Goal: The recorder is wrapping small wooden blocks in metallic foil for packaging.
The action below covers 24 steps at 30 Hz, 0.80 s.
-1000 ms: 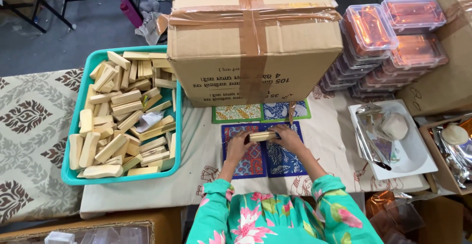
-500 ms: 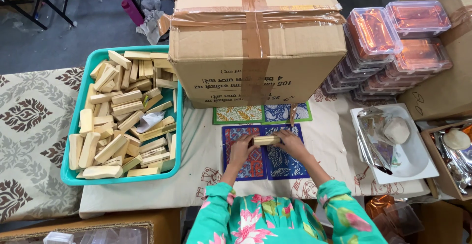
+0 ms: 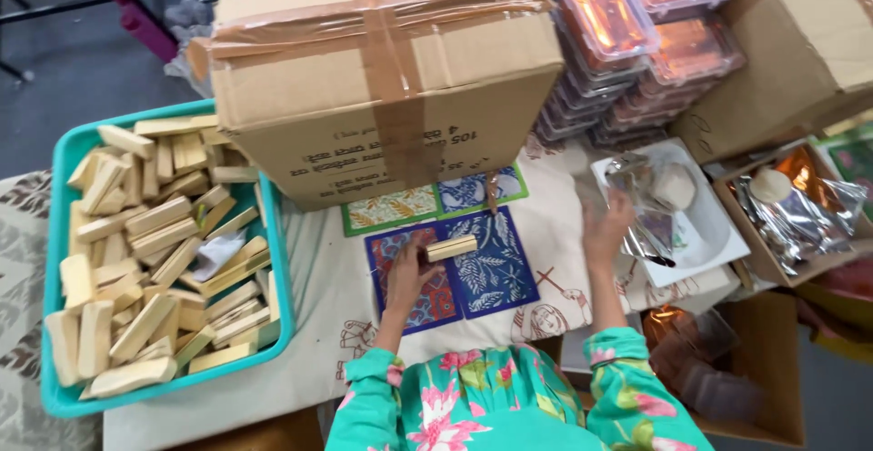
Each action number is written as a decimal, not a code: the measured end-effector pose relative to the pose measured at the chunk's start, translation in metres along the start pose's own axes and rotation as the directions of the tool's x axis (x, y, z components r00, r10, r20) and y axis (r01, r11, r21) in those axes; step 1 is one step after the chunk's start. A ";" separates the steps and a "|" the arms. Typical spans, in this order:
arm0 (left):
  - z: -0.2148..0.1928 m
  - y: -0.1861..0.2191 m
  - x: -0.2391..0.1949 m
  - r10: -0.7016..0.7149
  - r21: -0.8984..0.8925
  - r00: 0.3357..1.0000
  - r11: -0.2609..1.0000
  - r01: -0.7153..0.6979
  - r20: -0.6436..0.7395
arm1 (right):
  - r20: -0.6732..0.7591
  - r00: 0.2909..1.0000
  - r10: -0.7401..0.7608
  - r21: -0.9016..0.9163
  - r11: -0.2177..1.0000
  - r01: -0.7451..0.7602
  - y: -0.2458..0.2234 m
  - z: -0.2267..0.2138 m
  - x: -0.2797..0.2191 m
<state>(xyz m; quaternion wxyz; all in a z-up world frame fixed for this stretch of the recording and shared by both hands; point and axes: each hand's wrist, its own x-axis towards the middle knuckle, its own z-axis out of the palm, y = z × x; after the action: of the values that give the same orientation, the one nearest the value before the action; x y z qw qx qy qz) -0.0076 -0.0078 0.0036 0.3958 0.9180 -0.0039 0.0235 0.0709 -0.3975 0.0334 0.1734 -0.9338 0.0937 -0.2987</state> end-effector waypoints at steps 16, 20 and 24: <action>-0.026 -0.011 -0.071 -0.241 -0.286 0.950 0.941 0.180 -0.196 | 0.293 0.919 0.265 -0.167 0.960 -0.224 0.093 -0.039 0.009; -0.025 -0.016 -0.077 -0.261 -0.337 0.946 0.923 0.187 -0.190 | 0.297 0.930 0.218 -0.134 0.973 -0.185 0.108 -0.030 0.005; -0.026 -0.009 -0.077 -0.327 -0.328 0.934 0.906 0.267 -0.144 | 0.234 0.955 0.182 -0.073 0.983 -0.170 0.113 -0.032 0.005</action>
<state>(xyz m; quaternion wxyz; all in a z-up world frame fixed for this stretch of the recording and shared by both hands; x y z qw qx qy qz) -0.0850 0.0164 0.0118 0.5292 0.8293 0.1719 0.0517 0.0475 -0.5112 0.0176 0.1849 -0.9551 0.1625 -0.1647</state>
